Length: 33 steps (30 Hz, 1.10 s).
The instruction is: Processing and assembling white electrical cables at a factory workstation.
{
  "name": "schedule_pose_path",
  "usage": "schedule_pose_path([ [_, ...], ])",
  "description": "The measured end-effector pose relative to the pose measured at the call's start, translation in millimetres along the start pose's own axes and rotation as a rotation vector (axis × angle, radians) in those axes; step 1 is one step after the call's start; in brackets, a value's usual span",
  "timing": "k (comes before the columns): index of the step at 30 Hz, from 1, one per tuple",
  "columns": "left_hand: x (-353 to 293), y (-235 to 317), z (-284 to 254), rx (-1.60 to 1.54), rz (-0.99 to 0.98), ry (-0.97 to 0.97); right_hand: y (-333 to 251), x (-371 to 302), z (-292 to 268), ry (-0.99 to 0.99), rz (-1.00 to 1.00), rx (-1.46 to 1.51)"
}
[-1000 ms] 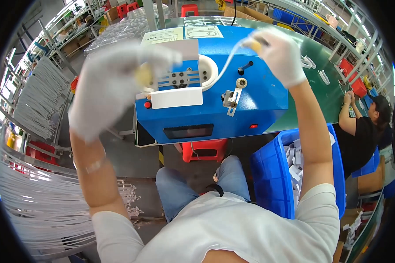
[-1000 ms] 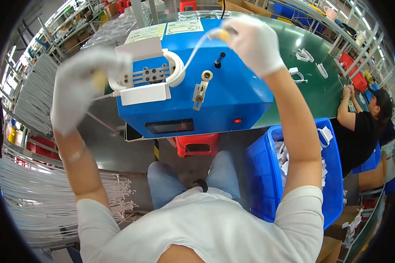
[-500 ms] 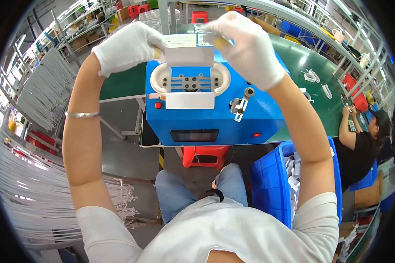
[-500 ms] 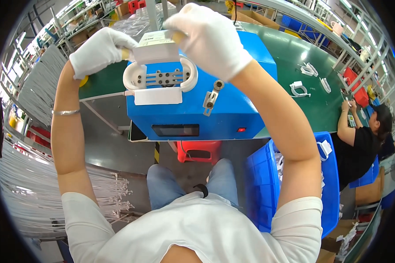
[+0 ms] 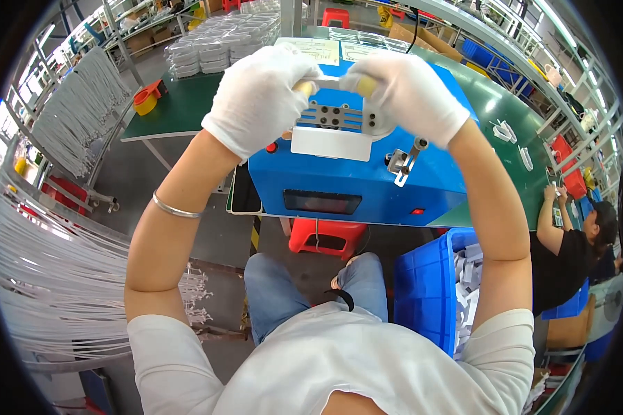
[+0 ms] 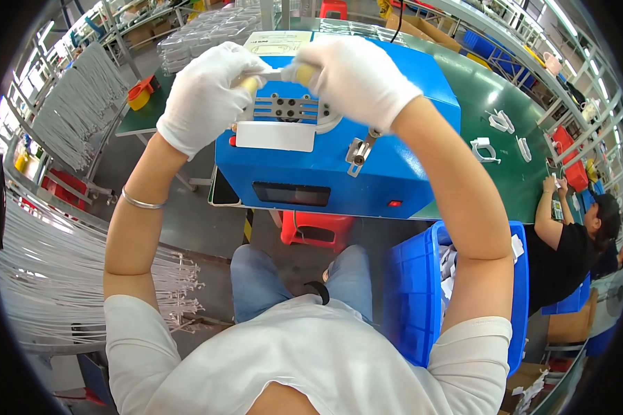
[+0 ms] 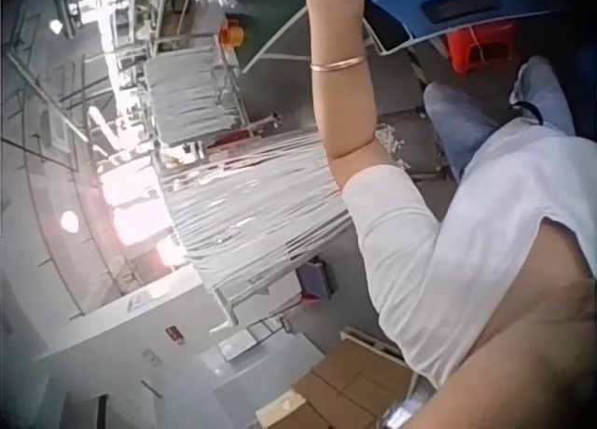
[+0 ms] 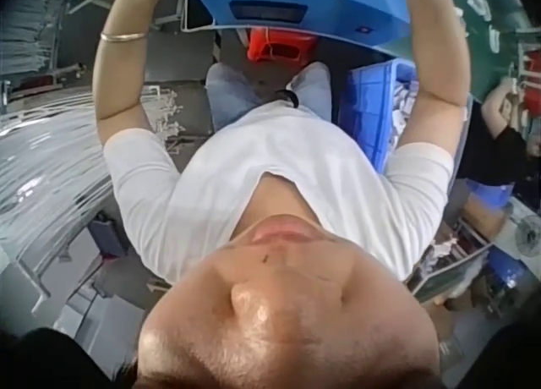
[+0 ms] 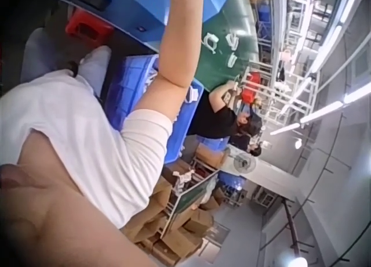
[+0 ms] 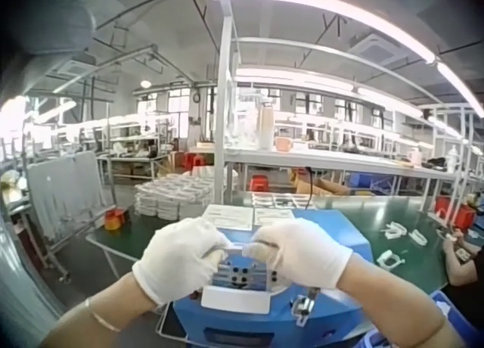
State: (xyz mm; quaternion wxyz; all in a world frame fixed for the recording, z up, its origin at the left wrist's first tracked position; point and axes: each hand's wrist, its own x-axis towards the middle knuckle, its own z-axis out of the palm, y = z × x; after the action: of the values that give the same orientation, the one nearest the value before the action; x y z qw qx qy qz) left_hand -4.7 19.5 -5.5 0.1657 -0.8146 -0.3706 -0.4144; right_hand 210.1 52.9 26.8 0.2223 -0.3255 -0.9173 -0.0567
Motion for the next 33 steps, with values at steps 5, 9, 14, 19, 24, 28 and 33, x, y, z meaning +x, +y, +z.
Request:
schedule_pose_path([
  [5, 1, -1, 6, -0.049, -0.036, 0.010, 30, 4, 17, -0.148, 0.348, 0.762],
  [9, 1, -1, 3, 0.124, 0.064, 0.071, 4, 6, 15, 0.042, 0.247, 0.801],
  [14, 6, -8, 8, 0.225, 0.055, 0.200, -7, 5, 16, 0.020, 0.242, 0.619],
  [19, 12, -3, 1, -0.073, -0.273, -0.376, 1, 7, 10, 0.075, 0.092, 0.527],
  [24, 9, -6, 2, -0.083, -0.244, -0.347, 8, 13, 6, 0.079, 0.036, 0.447],
  [28, 10, -3, 0, -0.113, -0.294, -0.373, 3, 9, 4, 0.032, 0.059, 0.403],
  [33, 7, -4, 1, -0.123, -0.301, -0.361, -9, 4, 4, 0.085, 0.019, 0.335],
])
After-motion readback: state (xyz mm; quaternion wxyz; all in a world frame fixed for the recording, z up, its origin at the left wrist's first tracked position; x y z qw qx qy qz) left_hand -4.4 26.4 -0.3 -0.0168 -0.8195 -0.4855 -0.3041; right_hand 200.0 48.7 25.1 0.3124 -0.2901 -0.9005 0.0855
